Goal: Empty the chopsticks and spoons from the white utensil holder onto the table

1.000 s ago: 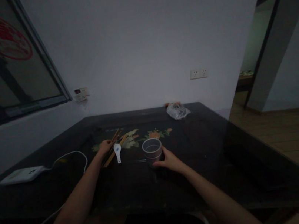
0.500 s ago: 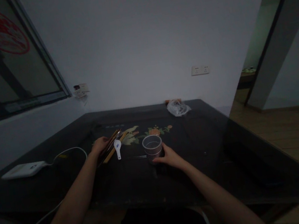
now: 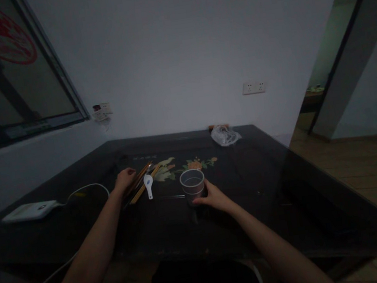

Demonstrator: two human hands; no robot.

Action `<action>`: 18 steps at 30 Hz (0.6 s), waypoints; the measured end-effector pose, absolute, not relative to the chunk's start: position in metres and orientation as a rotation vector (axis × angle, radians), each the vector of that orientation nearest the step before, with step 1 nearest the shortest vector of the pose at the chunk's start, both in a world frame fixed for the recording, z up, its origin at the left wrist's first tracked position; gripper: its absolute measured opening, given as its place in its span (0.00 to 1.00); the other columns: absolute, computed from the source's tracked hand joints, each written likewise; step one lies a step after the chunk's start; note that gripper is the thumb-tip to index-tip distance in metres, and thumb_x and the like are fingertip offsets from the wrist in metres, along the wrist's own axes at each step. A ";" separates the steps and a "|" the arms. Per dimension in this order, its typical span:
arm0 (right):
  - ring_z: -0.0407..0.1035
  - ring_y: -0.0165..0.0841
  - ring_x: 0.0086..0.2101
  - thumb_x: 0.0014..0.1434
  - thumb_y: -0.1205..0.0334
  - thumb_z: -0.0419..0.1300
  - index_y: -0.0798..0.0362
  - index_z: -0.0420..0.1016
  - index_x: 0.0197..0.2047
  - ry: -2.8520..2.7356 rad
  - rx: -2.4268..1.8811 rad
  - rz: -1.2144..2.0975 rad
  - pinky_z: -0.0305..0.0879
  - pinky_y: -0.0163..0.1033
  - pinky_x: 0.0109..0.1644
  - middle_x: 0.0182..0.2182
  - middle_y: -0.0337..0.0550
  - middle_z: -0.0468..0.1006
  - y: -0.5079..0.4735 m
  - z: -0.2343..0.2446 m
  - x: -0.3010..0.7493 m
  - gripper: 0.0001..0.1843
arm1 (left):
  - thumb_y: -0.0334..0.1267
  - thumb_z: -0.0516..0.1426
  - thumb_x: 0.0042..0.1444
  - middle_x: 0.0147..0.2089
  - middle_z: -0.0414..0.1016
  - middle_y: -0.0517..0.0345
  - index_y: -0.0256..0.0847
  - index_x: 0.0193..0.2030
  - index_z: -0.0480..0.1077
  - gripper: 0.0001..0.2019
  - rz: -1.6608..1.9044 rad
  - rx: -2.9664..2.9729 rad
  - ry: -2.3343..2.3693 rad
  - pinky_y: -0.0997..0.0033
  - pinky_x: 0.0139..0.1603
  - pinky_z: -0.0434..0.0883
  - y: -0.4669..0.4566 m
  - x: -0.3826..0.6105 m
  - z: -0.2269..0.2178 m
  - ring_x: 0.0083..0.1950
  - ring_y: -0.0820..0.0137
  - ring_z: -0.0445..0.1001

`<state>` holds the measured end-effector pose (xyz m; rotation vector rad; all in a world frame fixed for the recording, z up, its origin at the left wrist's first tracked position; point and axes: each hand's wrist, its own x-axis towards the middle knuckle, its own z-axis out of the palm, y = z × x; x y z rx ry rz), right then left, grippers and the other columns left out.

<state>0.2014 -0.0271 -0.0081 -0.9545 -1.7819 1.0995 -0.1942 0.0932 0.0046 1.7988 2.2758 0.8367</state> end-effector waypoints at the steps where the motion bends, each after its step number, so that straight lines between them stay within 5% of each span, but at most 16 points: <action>1: 0.62 0.43 0.56 0.41 0.59 0.71 0.53 0.61 0.58 -1.785 -0.959 1.089 0.54 0.50 0.63 0.56 0.52 0.68 -0.027 -0.008 0.201 0.42 | 0.39 0.53 0.53 0.47 0.76 0.45 0.38 0.44 0.73 0.14 0.875 1.814 2.250 0.68 0.44 0.70 0.092 -0.190 0.008 0.47 0.61 0.75; 6: 0.61 0.43 0.57 0.41 0.58 0.71 0.54 0.60 0.59 -1.797 -0.968 1.056 0.52 0.50 0.63 0.57 0.52 0.68 -0.027 -0.008 0.202 0.43 | 0.41 0.53 0.54 0.46 0.77 0.48 0.36 0.44 0.73 0.15 1.128 1.859 1.925 0.69 0.46 0.70 0.086 -0.160 0.029 0.47 0.63 0.74; 13: 0.59 0.42 0.58 0.41 0.57 0.72 0.51 0.57 0.61 -1.816 -0.902 1.094 0.51 0.49 0.64 0.58 0.51 0.66 -0.026 -0.011 0.202 0.46 | 0.39 0.58 0.50 0.44 0.77 0.50 0.37 0.41 0.74 0.13 1.005 1.939 1.439 0.64 0.48 0.70 0.056 -0.095 0.042 0.45 0.62 0.75; 18: 0.57 0.43 0.59 0.39 0.58 0.73 0.51 0.56 0.62 -1.840 -0.884 1.103 0.48 0.50 0.65 0.59 0.51 0.63 -0.027 -0.010 0.202 0.49 | 0.39 0.65 0.43 0.57 0.69 0.49 0.45 0.58 0.64 0.32 0.554 1.976 0.823 0.63 0.55 0.68 0.009 -0.048 0.041 0.58 0.63 0.68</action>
